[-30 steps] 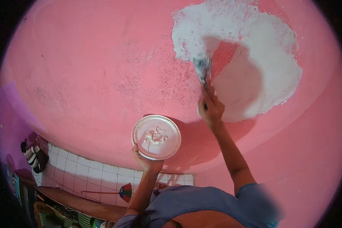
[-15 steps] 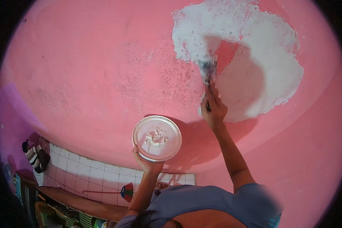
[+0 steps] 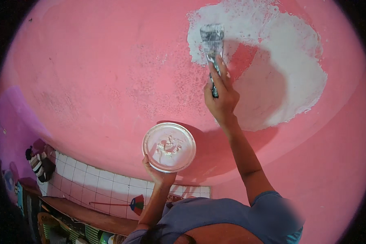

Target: The person patches a pink wall using a putty knife and a container of white wall filler, spreading the material over damaged areas and smoothing it by hand with the tool.

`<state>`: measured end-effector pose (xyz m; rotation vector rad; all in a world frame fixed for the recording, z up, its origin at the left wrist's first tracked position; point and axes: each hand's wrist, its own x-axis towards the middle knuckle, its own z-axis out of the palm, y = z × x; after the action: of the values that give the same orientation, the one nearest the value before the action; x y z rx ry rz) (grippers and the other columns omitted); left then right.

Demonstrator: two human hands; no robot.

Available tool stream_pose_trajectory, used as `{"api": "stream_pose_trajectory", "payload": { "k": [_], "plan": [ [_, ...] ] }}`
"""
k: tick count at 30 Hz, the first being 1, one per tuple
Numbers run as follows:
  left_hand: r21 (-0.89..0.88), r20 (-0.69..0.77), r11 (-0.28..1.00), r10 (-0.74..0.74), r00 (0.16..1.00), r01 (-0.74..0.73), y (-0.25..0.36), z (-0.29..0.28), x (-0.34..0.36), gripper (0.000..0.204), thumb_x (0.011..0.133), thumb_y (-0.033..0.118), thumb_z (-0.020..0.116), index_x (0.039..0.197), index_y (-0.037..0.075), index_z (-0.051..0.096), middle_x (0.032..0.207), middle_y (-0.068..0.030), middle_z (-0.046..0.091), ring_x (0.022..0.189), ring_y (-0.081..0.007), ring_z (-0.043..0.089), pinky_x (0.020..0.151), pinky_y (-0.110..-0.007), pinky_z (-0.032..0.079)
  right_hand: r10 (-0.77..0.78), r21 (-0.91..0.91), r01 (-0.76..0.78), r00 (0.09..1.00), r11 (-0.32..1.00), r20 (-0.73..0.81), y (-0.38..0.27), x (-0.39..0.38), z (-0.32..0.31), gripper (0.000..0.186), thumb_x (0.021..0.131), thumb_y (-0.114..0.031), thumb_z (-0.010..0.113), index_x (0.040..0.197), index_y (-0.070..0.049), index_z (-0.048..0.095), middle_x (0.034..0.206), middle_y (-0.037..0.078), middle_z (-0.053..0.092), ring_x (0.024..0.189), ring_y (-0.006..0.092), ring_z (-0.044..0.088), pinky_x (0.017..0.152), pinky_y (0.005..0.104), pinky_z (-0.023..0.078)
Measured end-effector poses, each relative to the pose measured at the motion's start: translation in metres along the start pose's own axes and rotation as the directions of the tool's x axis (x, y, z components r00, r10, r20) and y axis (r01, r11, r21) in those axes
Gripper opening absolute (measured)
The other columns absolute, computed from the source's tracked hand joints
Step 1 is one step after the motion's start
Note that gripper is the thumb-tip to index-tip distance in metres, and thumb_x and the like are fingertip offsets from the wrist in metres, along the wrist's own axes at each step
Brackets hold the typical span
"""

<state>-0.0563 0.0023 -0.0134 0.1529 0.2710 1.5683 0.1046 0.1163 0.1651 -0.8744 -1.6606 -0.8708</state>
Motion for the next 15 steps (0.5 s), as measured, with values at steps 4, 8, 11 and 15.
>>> {"api": "stream_pose_trajectory", "payload": {
  "k": [4, 8, 11, 15],
  "plan": [
    [-0.054, 0.024, 0.999, -0.003, 1.0, 0.004, -0.001, -0.007, -0.001, 0.072, 0.083, 0.059, 0.047, 0.139, 0.014, 0.038, 0.141, -0.0099, 0.04, 0.13, -0.0318, 0.037, 0.106, -0.056, 0.031, 0.041, 0.011, -0.042, 0.994, 0.999, 0.106, 0.01, -0.058, 0.002, 0.047, 0.073, 0.007, 0.06, 0.119, -0.005, 0.063, 0.13, 0.016, 0.056, 0.102, 0.027, 0.065, 0.071, 0.0284, 0.055],
    [-0.122, 0.095, 0.992, 0.002, 0.995, 0.009, -0.005, -0.014, 0.004, 0.07, 0.083, 0.055, 0.05, 0.139, 0.014, 0.039, 0.142, -0.0085, 0.04, 0.131, -0.0302, 0.036, 0.108, -0.054, 0.029, 0.014, 0.134, -0.035, 0.988, 0.99, 0.153, 0.013, -0.107, -0.012, 0.042, 0.074, 0.005, 0.061, 0.114, -0.004, 0.065, 0.126, 0.017, 0.058, 0.102, 0.0293, 0.065, 0.073, 0.0303, 0.055],
    [-0.134, 0.084, 0.991, 0.013, 0.996, -0.002, -0.003, -0.012, 0.005, 0.071, 0.084, 0.057, 0.048, 0.139, 0.014, 0.038, 0.142, -0.0105, 0.039, 0.132, -0.0322, 0.036, 0.107, -0.056, 0.03, 0.047, 0.112, -0.063, 0.988, 0.992, 0.146, 0.01, -0.086, -0.015, 0.041, 0.075, 0.005, 0.06, 0.114, -0.004, 0.066, 0.125, 0.017, 0.059, 0.103, 0.0305, 0.064, 0.073, 0.0306, 0.055],
    [-0.133, 0.057, 0.991, -0.017, 0.998, 0.025, -0.002, -0.011, 0.006, 0.071, 0.084, 0.058, 0.048, 0.14, 0.015, 0.037, 0.143, -0.0105, 0.037, 0.132, -0.0323, 0.035, 0.107, -0.057, 0.029, 0.029, 0.035, -0.028, 0.999, 0.999, -0.045, -0.002, -0.017, -0.007, 0.041, 0.076, 0.005, 0.06, 0.116, -0.004, 0.065, 0.125, 0.018, 0.058, 0.107, 0.0302, 0.063, 0.075, 0.0308, 0.055]
  ]
}}
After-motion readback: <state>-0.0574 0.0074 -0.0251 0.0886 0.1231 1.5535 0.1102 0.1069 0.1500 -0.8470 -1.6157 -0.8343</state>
